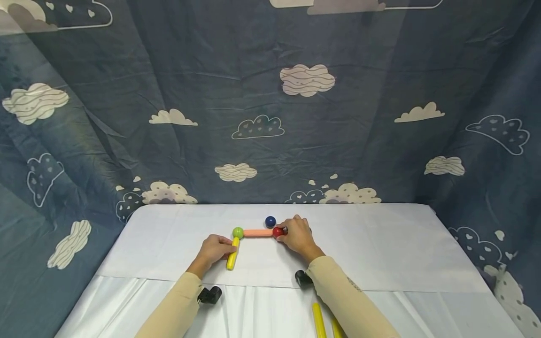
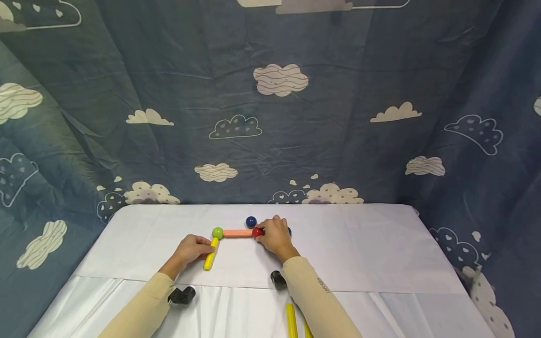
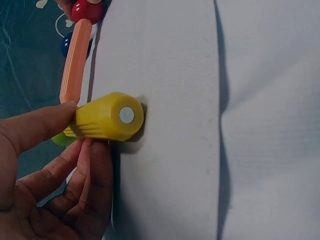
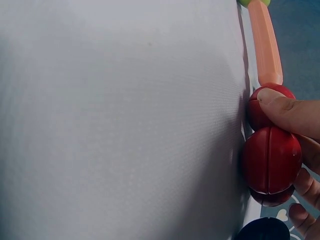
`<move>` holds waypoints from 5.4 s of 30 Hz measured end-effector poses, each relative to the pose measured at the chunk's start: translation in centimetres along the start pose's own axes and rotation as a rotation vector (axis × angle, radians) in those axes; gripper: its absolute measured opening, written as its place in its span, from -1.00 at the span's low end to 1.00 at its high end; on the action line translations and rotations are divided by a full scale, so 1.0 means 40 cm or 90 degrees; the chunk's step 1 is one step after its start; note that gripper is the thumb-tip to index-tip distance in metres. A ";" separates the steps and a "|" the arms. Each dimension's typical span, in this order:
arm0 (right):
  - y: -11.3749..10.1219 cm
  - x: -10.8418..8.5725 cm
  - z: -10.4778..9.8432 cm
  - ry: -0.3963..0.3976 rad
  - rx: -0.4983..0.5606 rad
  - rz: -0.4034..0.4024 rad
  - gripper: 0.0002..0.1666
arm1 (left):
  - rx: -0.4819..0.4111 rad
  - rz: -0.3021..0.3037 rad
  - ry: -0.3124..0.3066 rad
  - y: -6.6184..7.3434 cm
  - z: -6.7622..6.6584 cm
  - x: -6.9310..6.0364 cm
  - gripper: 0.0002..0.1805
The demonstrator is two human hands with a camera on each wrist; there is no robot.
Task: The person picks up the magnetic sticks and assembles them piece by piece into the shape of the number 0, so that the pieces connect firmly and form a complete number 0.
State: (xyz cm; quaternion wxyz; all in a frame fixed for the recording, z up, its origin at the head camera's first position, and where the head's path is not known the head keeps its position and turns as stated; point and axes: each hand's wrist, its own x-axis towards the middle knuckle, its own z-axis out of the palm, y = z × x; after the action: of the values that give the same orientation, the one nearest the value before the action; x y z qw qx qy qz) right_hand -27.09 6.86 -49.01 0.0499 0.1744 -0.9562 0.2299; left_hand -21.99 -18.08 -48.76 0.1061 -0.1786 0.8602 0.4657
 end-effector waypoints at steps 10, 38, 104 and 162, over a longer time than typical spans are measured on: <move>0.000 0.000 0.002 0.006 -0.001 -0.002 -0.57 | -0.001 0.002 -0.004 -0.004 0.000 0.003 -0.73; 0.001 -0.001 -0.004 0.002 0.000 -0.013 -0.57 | -0.077 0.195 -0.094 -0.016 -0.022 0.130 -0.71; -0.091 -0.003 -0.030 -0.112 0.348 -0.033 -0.60 | -0.071 0.180 -0.113 -0.014 -0.023 0.134 -0.73; -0.228 -0.089 0.091 -0.295 0.267 -0.274 -0.58 | -0.065 0.212 -0.120 -0.014 -0.027 0.133 -0.74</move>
State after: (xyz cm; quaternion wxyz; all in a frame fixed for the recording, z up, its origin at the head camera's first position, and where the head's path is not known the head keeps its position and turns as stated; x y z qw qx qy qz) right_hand -20.56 -1.31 -49.00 -0.1571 0.4248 -0.8160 0.3591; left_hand -26.64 -20.36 -50.45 0.0985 0.0054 0.8396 0.5342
